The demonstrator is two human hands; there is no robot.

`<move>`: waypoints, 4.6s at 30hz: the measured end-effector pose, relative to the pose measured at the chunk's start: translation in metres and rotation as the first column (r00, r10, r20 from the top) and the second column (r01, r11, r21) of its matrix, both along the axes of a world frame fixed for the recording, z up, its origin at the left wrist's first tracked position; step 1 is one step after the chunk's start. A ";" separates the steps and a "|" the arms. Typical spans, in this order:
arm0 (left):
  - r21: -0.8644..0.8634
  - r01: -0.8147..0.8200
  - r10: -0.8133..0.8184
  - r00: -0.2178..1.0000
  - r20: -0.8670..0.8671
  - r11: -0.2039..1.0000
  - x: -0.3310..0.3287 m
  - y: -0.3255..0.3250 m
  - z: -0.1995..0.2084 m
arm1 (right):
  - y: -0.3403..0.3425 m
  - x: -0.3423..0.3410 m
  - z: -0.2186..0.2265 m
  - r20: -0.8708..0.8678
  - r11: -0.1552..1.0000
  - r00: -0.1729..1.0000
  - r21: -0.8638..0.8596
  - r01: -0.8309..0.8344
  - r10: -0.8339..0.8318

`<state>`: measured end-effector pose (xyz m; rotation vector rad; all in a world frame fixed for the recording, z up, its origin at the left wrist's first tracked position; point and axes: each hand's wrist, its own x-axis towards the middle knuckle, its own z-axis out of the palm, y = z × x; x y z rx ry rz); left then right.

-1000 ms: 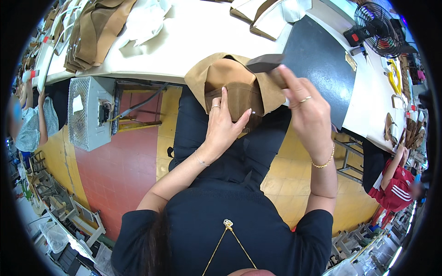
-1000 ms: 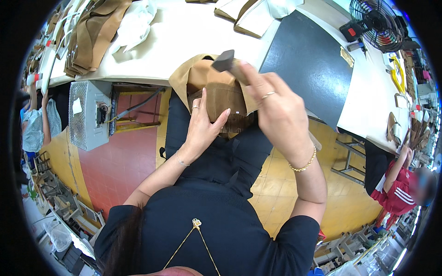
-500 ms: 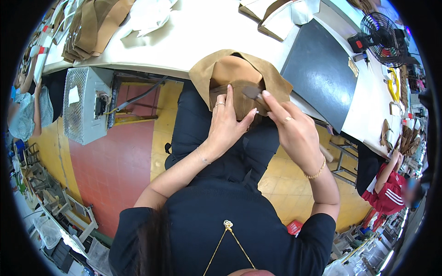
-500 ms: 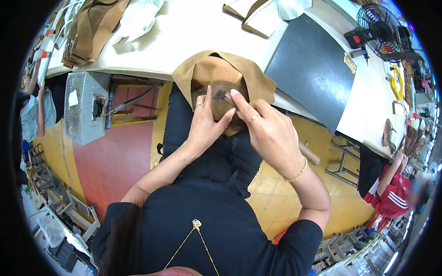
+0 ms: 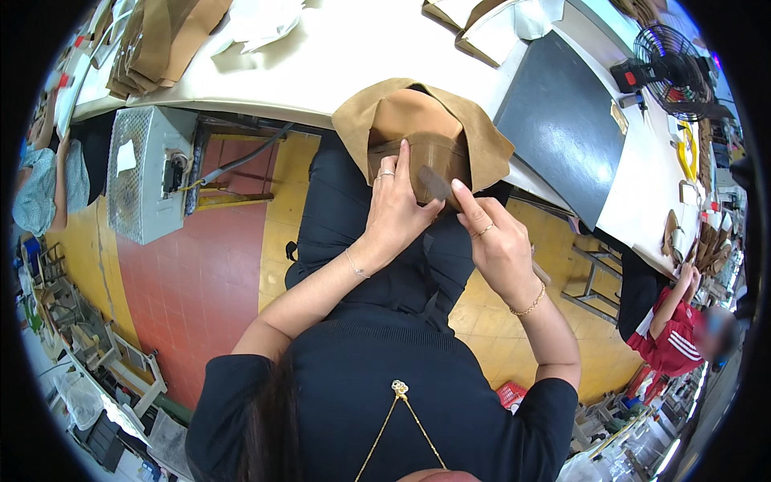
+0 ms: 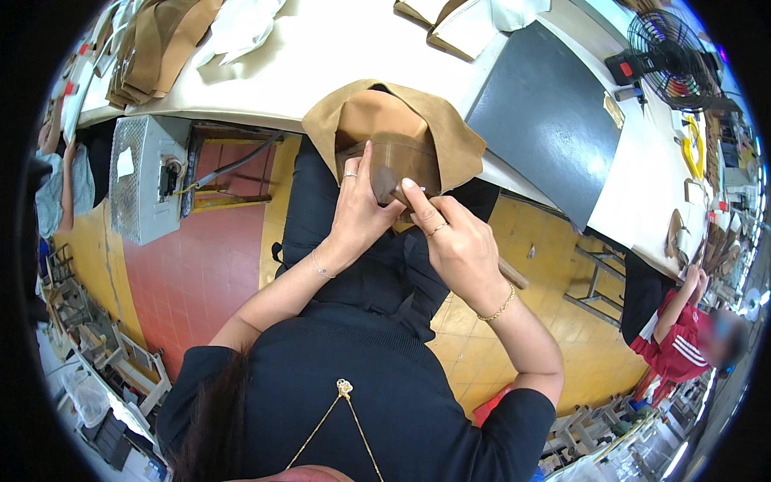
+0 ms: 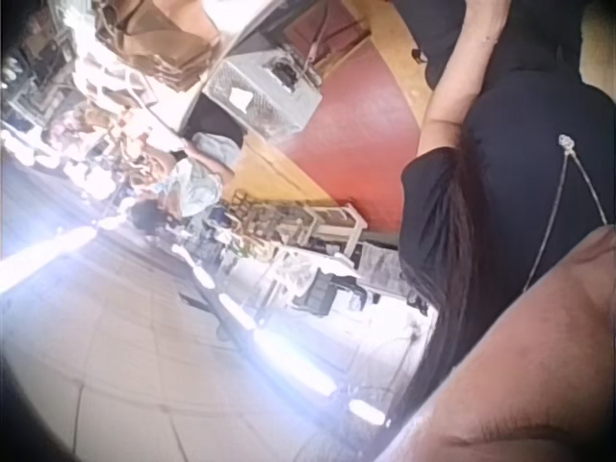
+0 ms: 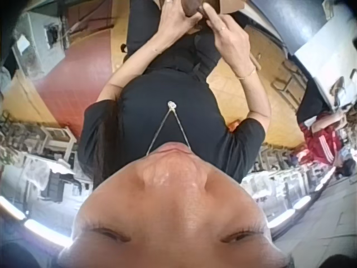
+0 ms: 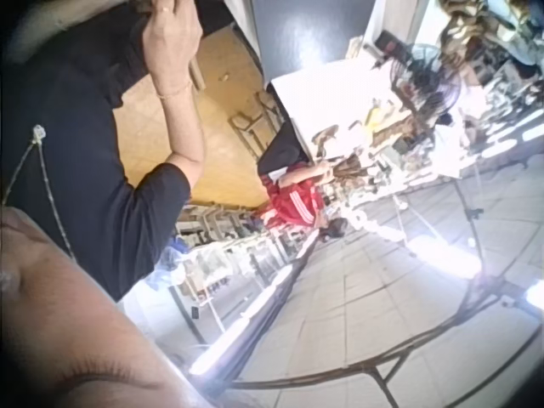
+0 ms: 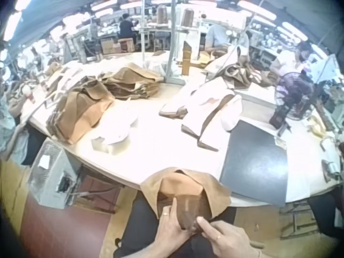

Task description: The person repeatedly places white paper inserts into curved leather pieces, aligns them, and taps the edges with a hammer to secure the shape. The person handles multiple leather pieces one at a time, flips them over, and continues the same process throughout the clip.

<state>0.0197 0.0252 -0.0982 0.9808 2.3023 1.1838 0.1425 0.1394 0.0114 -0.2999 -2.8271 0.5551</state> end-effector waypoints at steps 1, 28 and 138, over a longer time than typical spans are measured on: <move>0.024 -0.003 0.003 1.000 0.002 1.000 0.001 0.001 0.000 | 0.000 0.001 0.001 -0.037 1.000 0.999 -0.027 0.004 -0.005; 0.046 -0.028 0.030 0.999 -0.044 0.999 0.002 0.005 -0.002 | 0.000 0.000 -0.036 -0.315 0.927 0.918 -0.355 0.121 -0.241; -0.157 0.384 -0.401 0.720 -0.566 0.910 -0.157 -0.088 0.054 | 0.059 0.025 -0.048 -0.236 0.962 0.937 0.023 0.271 -0.259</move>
